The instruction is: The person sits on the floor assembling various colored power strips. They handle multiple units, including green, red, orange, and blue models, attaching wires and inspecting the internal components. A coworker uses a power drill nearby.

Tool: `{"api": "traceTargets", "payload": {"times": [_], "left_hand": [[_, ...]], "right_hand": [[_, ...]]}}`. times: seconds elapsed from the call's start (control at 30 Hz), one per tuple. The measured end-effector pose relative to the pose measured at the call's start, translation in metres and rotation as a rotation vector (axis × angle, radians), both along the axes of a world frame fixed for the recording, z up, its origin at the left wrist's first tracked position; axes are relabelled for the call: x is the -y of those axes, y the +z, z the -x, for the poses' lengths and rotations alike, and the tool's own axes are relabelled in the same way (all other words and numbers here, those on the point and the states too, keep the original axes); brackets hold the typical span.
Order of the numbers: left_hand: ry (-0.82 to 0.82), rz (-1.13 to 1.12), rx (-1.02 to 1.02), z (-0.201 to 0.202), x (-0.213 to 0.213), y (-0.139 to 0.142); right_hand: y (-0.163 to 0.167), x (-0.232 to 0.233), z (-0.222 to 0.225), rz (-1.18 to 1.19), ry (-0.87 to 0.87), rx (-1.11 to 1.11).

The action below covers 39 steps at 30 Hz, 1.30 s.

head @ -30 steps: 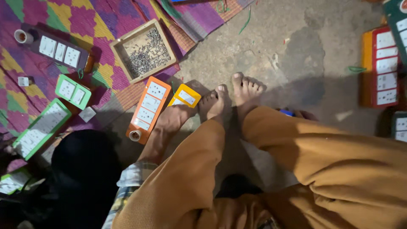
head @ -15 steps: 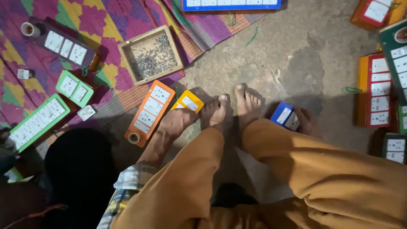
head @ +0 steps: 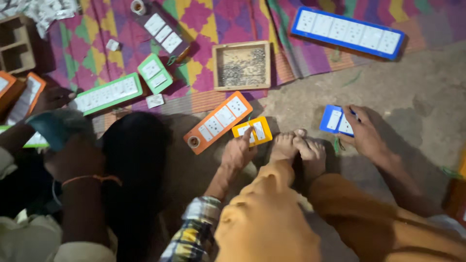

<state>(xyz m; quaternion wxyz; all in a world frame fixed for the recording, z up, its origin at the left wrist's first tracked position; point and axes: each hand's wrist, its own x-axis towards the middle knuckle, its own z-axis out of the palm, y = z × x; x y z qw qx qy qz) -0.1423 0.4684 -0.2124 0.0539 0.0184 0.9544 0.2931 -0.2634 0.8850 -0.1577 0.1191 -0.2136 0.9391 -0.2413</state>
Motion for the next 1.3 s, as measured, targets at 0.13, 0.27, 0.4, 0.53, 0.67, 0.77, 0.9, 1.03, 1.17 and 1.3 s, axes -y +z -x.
{"api": "traceTargets", "payload": {"times": [0.13, 0.27, 0.4, 0.53, 0.67, 0.77, 0.9, 1.03, 1.17, 1.3], "left_hand": [[0.151, -0.073, 0.013, -0.029, -0.003, 0.027], [0.341, 0.012, -0.04, -0.043, 0.002, 0.041], [0.693, -0.059, -0.101, -0.067, 0.01, 0.035], [1.091, -0.734, 0.025, -0.08, 0.013, 0.034], [1.028, -2.162, 0.193, -0.054, -0.001, 0.055], [1.018, -2.01, 0.482, -0.013, -0.027, 0.069], [0.806, -2.018, 0.744, 0.032, -0.065, 0.07], [0.792, -1.997, 0.735, 0.044, -0.084, 0.064], [0.862, -1.998, 0.703, 0.04, -0.09, 0.055], [0.962, -1.981, 0.683, 0.034, -0.093, 0.04]], "right_hand": [[0.002, 0.044, 0.036, -0.048, 0.151, -0.014], [0.0, 0.087, 0.037, -0.042, 0.211, 0.017], [0.018, 0.132, 0.026, 0.079, 0.224, -0.014], [0.058, 0.173, 0.022, 0.229, 0.191, -0.002], [0.093, 0.197, 0.004, 0.338, 0.222, 0.111], [0.099, 0.207, -0.007, 0.399, 0.415, -0.002], [0.093, 0.205, -0.008, 0.299, 0.409, -0.063], [0.09, 0.196, -0.011, 0.204, 0.281, 0.027], [0.087, 0.188, -0.016, 0.259, 0.162, 0.073], [0.079, 0.186, -0.02, 0.42, -0.007, 0.258]]}}
